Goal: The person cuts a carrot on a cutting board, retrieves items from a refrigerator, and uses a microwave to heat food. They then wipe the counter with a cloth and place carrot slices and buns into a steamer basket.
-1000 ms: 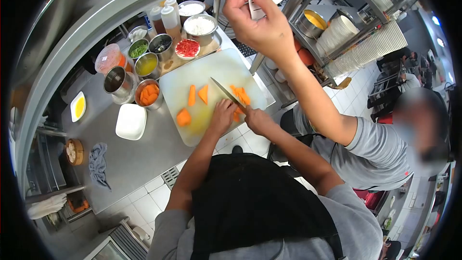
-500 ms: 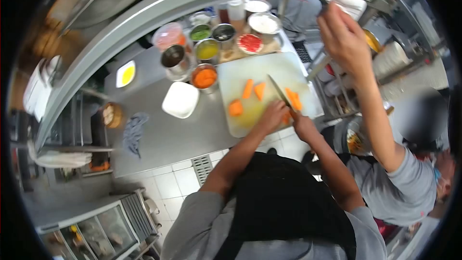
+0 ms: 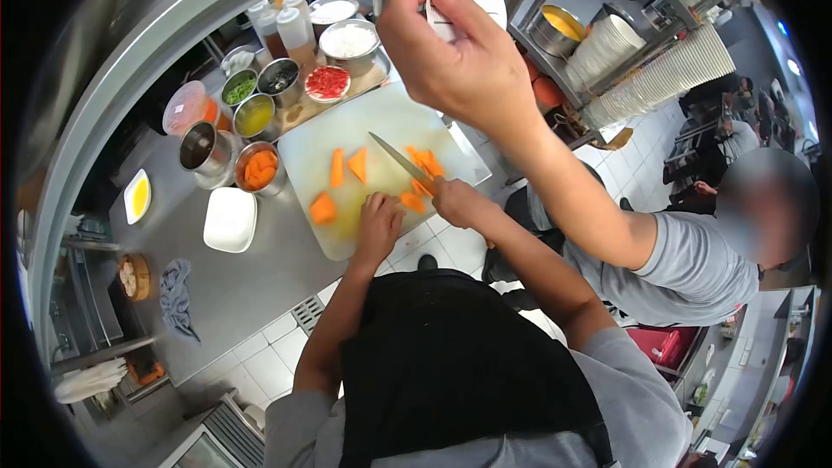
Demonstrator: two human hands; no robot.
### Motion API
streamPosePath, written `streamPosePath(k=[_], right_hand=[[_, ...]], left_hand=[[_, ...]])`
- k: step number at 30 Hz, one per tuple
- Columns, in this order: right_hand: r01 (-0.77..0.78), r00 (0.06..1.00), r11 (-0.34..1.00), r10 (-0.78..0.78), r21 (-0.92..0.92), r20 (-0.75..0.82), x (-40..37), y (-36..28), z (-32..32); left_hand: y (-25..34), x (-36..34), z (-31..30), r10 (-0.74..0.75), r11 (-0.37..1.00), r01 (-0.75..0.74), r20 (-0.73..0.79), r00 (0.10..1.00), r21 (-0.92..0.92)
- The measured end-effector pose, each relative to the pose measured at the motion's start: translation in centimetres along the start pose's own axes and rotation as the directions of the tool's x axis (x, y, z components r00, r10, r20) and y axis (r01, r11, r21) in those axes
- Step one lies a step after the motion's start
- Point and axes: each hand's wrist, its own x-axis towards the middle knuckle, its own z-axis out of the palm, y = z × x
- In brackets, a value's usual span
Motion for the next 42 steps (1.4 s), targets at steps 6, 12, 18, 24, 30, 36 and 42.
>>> streamPosePath(k=[6, 12, 18, 24, 30, 36, 42], right_hand=[[0.023, 0.990, 1.000, -0.024, -0.013, -0.141, 0.1, 0.3, 3.5], [0.047, 0.984, 0.998, -0.052, -0.031, -0.171, 0.0, 1.5, 5.1], [0.001, 0.986, 0.998, -0.011, -0.056, -0.168, 0.2, 1.3, 6.5], [0.038, 0.980, 0.998, -0.049, -0.059, -0.191, -0.1, 0.5, 4.9], [-0.025, 0.983, 1.000, 0.022, -0.015, -0.184, 0.2, 1.2, 6.9], [-0.066, 0.988, 0.998, 0.068, 0.016, -0.140, 1.0, 1.4, 8.0], [-0.014, 0.992, 1.000, 0.011, -0.023, -0.126, 0.5, 0.8, 6.8]], left_hand=[[-0.1, 0.6, 1.2, 0.017, 0.996, -0.016, -0.009, 1.000, 0.093], [-0.3, 1.3, 1.6, 0.036, 0.995, -0.034, -0.024, 0.999, 0.094], [-0.1, 1.3, 1.7, 0.044, 0.993, -0.043, -0.006, 0.999, 0.107], [-0.2, 1.4, 1.7, 0.059, 0.992, -0.057, -0.016, 0.998, 0.109], [0.2, 1.0, 2.0, 0.077, 0.991, -0.071, -0.049, 0.996, 0.116], [0.3, 1.6, 1.9, 0.046, 0.990, -0.041, -0.034, 0.998, 0.136], [-0.4, 1.3, 2.2, 0.051, 0.989, -0.044, -0.043, 0.998, 0.141]])
